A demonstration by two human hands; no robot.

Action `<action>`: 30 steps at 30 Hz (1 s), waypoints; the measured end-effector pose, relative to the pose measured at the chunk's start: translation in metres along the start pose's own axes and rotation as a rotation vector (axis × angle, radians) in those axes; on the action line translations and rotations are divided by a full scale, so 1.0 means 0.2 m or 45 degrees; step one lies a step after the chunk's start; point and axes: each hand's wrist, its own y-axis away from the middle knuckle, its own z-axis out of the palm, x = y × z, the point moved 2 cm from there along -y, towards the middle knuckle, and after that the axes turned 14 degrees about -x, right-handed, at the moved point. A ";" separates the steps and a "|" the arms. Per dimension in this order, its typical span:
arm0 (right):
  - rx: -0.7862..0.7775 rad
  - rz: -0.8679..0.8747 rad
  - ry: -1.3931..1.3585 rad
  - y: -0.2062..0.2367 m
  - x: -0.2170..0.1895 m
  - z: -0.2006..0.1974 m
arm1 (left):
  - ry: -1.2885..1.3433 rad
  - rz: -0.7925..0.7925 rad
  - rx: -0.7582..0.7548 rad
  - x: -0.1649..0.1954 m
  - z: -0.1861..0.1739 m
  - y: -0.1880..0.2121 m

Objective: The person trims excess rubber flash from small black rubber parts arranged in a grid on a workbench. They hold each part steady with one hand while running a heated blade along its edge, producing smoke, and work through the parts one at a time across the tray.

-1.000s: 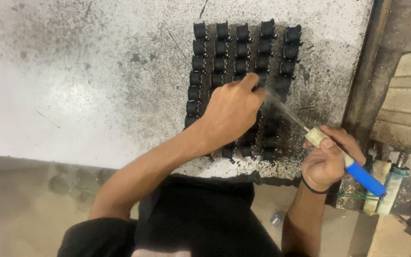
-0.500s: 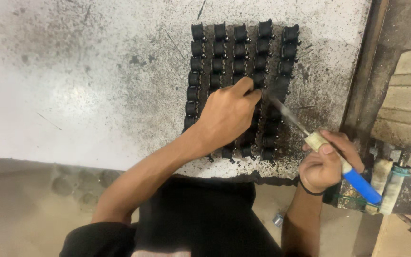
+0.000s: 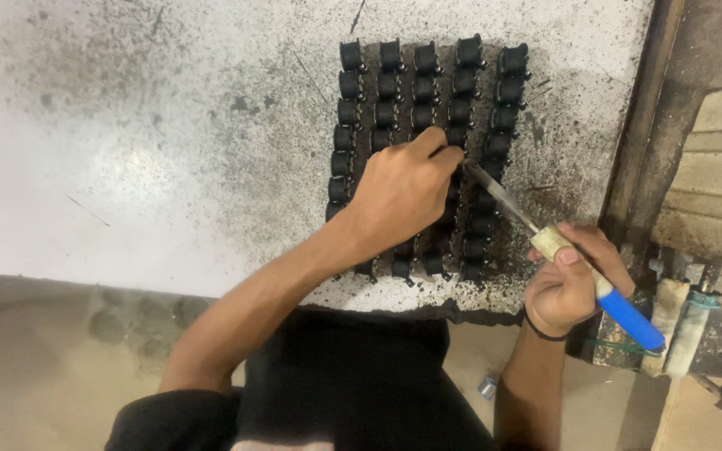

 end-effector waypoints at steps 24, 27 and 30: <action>-0.005 -0.227 0.271 0.20 -0.05 -0.04 | -0.159 0.007 -0.017 0.11 -0.01 0.18; -0.004 -0.111 0.152 0.19 -0.07 -0.02 | -0.155 0.007 -0.078 0.10 -0.01 0.15; 0.077 0.003 0.030 0.18 -0.08 -0.02 | -0.181 0.007 -0.180 0.12 -0.01 0.09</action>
